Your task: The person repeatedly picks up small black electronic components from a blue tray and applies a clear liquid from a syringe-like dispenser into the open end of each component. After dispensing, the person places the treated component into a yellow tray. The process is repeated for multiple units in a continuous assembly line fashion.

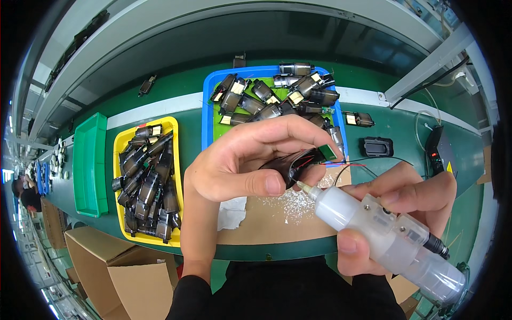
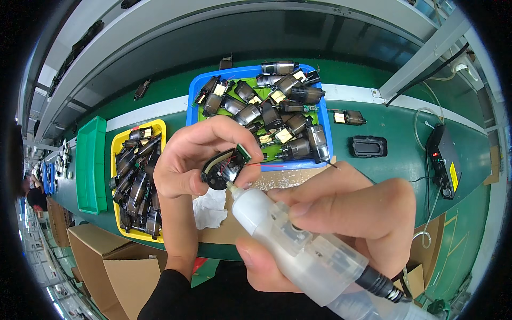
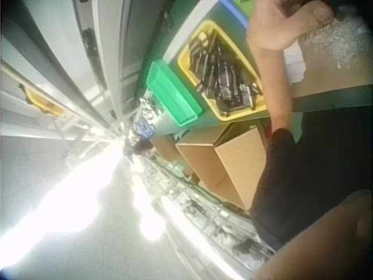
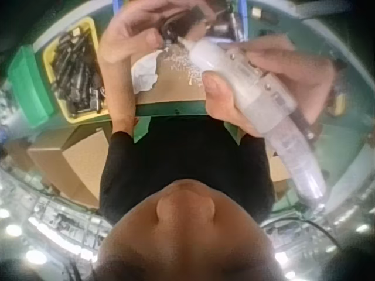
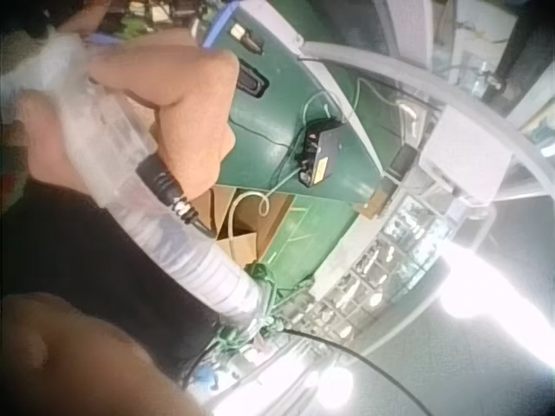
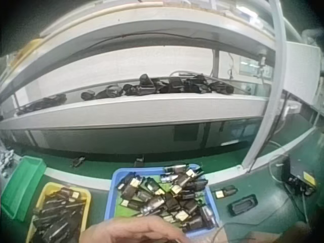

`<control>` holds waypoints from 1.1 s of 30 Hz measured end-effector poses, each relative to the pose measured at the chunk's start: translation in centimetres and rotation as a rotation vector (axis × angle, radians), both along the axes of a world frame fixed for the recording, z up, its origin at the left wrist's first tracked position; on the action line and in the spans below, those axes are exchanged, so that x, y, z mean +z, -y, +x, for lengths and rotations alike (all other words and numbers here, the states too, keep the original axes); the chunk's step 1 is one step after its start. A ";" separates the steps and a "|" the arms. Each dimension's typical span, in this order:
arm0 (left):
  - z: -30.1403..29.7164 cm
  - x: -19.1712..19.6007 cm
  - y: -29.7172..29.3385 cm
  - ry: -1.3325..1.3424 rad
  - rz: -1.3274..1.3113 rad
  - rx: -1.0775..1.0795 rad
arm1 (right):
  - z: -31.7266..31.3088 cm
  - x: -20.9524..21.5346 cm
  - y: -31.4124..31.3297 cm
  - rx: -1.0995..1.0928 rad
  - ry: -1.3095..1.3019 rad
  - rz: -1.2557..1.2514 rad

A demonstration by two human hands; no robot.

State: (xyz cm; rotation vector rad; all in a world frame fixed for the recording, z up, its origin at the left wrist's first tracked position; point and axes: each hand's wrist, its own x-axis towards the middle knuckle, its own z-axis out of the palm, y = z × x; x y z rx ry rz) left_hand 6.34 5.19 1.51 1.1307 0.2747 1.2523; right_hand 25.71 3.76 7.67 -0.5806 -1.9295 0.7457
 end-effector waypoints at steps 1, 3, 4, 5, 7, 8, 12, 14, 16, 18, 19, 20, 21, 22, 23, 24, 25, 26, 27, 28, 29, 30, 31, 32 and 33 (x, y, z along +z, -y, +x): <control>-0.1 -0.1 0.0 0.004 0.000 -0.013 | 0.0 -0.1 -0.1 0.001 -0.002 0.005; -0.3 -0.1 0.0 0.003 0.001 -0.037 | 0.0 -0.1 -0.1 -0.003 0.013 0.004; -0.4 -0.1 0.0 -0.001 0.002 -0.050 | 0.0 -0.1 -0.1 -0.011 0.024 -0.001; -0.5 -0.1 0.0 0.004 0.011 -0.059 | 0.1 0.0 -0.1 -0.003 0.030 0.000; -0.5 -0.3 -0.1 0.024 0.035 -0.073 | 0.1 0.0 -0.1 0.009 0.034 0.000; -0.5 -0.4 -0.1 0.030 0.044 -0.079 | 0.0 0.0 0.0 0.013 0.031 0.002; -0.7 -0.5 -0.2 0.033 0.064 -0.106 | 0.1 0.1 0.0 0.028 0.033 0.005; -0.8 -0.6 -0.3 0.028 0.076 -0.108 | 0.1 0.1 0.0 0.030 0.035 0.004; -0.8 -0.5 -0.3 0.015 0.089 -0.097 | 0.1 0.2 0.0 0.031 0.036 0.005; -0.8 -0.4 -0.3 -0.002 0.104 -0.084 | 0.1 0.3 0.0 0.031 0.040 0.005; -0.8 -0.4 -0.3 -0.010 0.112 -0.079 | 0.1 0.3 0.1 0.031 0.042 0.007; -0.9 -0.4 -0.4 -0.015 0.122 -0.084 | 0.1 0.3 0.1 0.032 0.042 0.006; -1.0 -0.5 -0.4 -0.021 0.131 -0.089 | 0.0 0.3 0.1 0.033 0.042 0.005; -1.1 -0.5 -0.5 -0.023 0.142 -0.104 | 0.1 0.3 0.1 0.034 0.044 0.003; -1.1 -0.5 -0.5 -0.023 0.143 -0.110 | 0.1 0.3 0.2 0.032 0.044 0.005; -1.1 -0.6 -0.4 -0.022 0.144 -0.116 | 0.1 0.3 0.2 0.031 0.046 0.003; -1.1 -0.5 -0.4 -0.018 0.136 -0.115 | 0.1 0.4 0.3 0.033 0.047 0.004; -1.1 -0.4 -0.4 -0.013 0.134 -0.115 | 0.1 0.3 0.2 0.028 0.048 0.002; -1.0 -0.4 -0.4 -0.009 0.132 -0.115 | 0.2 0.4 0.3 0.028 0.048 0.003; -1.0 -0.5 -0.4 -0.004 0.136 -0.114 | 0.2 0.3 0.3 0.024 0.051 0.001; -0.9 -0.5 -0.4 0.003 0.132 -0.113 | 0.2 0.4 0.3 0.026 0.051 0.001; -0.9 -0.5 -0.4 0.011 0.127 -0.112 | 0.3 0.4 0.3 0.024 0.054 -0.001; -0.7 -0.4 -0.3 0.022 0.115 -0.111 | 0.3 0.4 0.3 0.022 0.056 -0.003; -0.7 -0.3 -0.3 0.025 0.113 -0.109 | 0.4 0.5 0.3 0.016 0.058 -0.002; -0.5 -0.3 -0.3 0.028 0.111 -0.108 | 0.4 0.5 0.3 0.015 0.061 -0.008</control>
